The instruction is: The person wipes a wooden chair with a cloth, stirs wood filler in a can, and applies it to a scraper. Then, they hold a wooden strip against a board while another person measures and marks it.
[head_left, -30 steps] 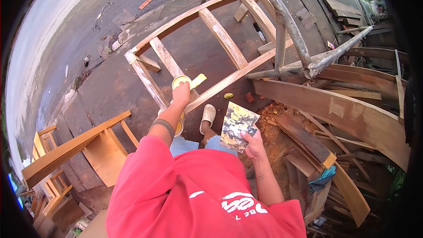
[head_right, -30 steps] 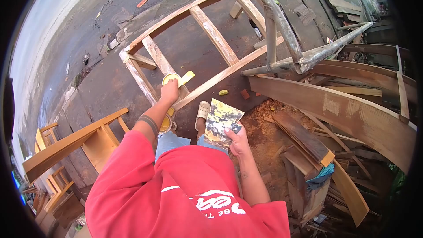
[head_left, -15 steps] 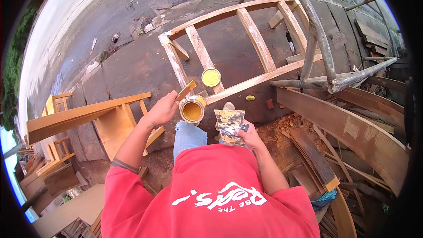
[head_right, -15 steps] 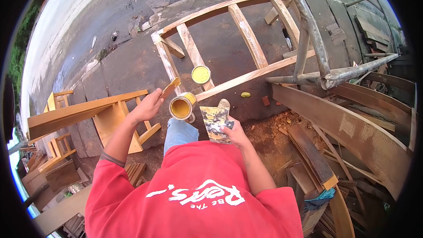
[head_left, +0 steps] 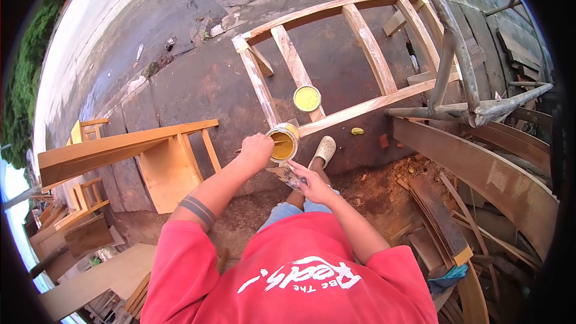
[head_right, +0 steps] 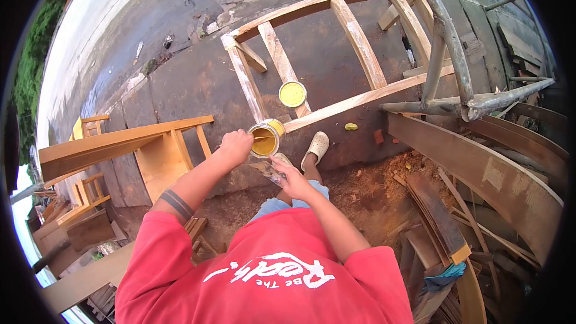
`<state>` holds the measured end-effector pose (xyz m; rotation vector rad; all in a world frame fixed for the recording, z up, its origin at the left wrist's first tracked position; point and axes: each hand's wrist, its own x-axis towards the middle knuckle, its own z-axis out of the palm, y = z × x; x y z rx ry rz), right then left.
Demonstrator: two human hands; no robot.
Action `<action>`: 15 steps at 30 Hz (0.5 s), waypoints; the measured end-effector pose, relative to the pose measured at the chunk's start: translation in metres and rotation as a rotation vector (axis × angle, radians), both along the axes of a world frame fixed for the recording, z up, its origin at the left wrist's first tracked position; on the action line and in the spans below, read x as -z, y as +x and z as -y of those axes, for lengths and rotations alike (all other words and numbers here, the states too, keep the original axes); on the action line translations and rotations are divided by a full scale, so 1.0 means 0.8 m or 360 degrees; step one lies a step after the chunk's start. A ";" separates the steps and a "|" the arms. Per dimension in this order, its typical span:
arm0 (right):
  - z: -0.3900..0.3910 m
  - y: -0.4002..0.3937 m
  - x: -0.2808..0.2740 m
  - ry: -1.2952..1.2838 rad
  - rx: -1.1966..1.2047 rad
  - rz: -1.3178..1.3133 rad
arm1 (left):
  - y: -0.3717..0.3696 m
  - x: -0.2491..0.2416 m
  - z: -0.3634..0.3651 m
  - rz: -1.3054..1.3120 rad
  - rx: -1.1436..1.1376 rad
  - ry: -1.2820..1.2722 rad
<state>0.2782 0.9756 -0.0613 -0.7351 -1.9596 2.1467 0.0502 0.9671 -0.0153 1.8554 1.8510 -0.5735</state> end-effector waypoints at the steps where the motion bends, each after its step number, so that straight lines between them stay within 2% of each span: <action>1: 0.004 -0.001 0.000 0.0027 0.0007 0.0023 | 0.002 -0.002 -0.001 -0.0032 0.0068 -0.0022; 4: 0.013 -0.005 0.000 0.0060 0.0090 0.0035 | 0.010 -0.007 -0.006 -0.0244 0.0188 -0.0063; 7: 0.025 -0.009 0.006 0.0121 0.0185 0.0048 | 0.011 -0.002 -0.012 -0.0229 0.0334 0.0067; 15: 0.041 -0.004 -0.002 0.0167 0.0288 0.0102 | 0.034 0.018 -0.037 -0.0245 0.0484 -0.0066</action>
